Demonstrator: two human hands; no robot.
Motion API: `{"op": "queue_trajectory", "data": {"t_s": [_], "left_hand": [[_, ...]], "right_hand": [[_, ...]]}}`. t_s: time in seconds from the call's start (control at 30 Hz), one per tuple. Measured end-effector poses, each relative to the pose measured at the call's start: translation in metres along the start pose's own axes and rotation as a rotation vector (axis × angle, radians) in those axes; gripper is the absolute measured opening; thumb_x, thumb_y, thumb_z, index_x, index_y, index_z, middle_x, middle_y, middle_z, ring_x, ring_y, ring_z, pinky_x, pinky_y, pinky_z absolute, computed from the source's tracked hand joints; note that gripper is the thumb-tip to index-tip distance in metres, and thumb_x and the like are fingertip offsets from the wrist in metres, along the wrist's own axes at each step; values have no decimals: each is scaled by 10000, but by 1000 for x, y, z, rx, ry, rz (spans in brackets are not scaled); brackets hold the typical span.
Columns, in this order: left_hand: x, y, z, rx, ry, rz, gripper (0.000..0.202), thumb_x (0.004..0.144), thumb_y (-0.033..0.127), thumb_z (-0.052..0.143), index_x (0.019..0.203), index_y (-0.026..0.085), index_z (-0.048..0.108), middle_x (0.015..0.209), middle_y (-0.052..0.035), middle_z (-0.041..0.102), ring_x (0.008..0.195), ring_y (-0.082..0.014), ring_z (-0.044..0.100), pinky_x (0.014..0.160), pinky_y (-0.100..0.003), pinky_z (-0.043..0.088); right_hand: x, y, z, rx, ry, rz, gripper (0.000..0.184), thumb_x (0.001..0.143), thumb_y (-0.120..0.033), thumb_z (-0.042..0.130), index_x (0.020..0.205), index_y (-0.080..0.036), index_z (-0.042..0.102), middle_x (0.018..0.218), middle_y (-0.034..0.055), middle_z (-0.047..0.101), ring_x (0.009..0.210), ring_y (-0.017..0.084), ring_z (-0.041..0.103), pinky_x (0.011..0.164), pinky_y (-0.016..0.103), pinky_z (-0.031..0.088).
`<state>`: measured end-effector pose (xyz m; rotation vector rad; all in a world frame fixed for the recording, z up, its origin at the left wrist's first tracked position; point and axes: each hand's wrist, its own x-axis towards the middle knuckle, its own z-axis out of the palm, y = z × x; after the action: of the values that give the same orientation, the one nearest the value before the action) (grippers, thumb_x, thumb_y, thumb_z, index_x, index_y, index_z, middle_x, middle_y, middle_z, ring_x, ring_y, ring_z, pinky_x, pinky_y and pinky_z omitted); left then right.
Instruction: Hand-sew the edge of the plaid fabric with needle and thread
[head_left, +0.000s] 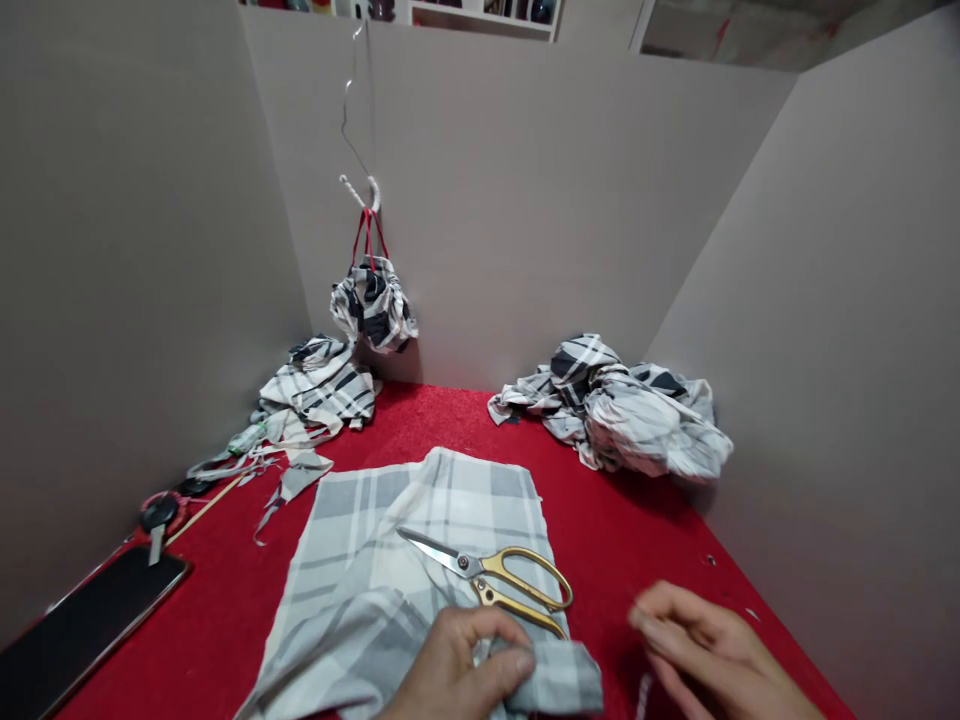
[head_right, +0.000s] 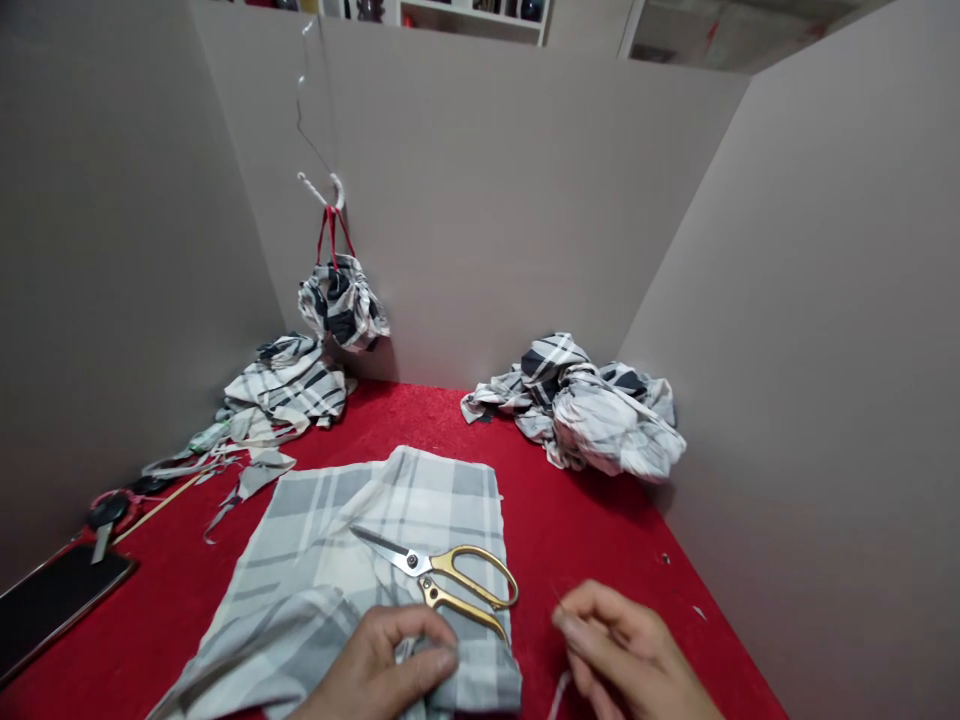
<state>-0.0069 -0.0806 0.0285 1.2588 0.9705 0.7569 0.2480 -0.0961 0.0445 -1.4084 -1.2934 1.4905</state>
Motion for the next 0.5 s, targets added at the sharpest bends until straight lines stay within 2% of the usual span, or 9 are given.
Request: {"op": "queue_trajectory", "data": {"t_s": [0.03,0.1,0.2,0.3,0.4,0.5], "left_hand": [[0,0,0,-50,56,-12,238,705,374,634,684,137,642,607,11,542,621,-129,458,599,-212,348],[0,0,-1,-158,135,-47,261,706,398,635,701,138,607,633,5,560,616,-130,462,594,-219,359],[-4,2,-4,-234,151,-62,292,704,420,641,719,133,585,634,-5,577,588,-130,470,578,-227,368],[-10,4,-6,-227,127,-25,314,697,434,651,722,127,592,628,-1,572,580,-125,462,570,-221,364],[-13,5,-7,-214,103,-11,315,699,434,654,746,125,614,654,-5,582,598,-127,470,576,-219,363],[-14,2,-10,-219,82,-5,289,704,406,659,765,126,621,661,-2,576,605,-124,461,574,-214,353]], "right_hand": [[1,-4,10,-28,-37,10,302,834,-489,548,783,-192,578,513,-56,419,408,71,309,396,187,232],[0,-13,31,-65,-70,-31,321,857,-493,503,793,-185,569,530,-57,422,417,73,321,399,185,239],[-1,-29,52,-225,-137,-232,296,855,-425,525,717,-178,611,640,-6,495,577,129,458,528,228,360],[2,-46,59,-361,-119,-383,259,847,-363,537,713,-191,677,691,19,522,657,168,498,600,262,378],[8,-59,59,-396,-126,-400,220,814,-350,578,734,-199,716,645,12,512,618,167,491,564,261,361],[18,-65,60,-392,-188,-375,186,772,-321,635,668,-187,712,618,-1,505,584,148,468,541,250,337]]}}
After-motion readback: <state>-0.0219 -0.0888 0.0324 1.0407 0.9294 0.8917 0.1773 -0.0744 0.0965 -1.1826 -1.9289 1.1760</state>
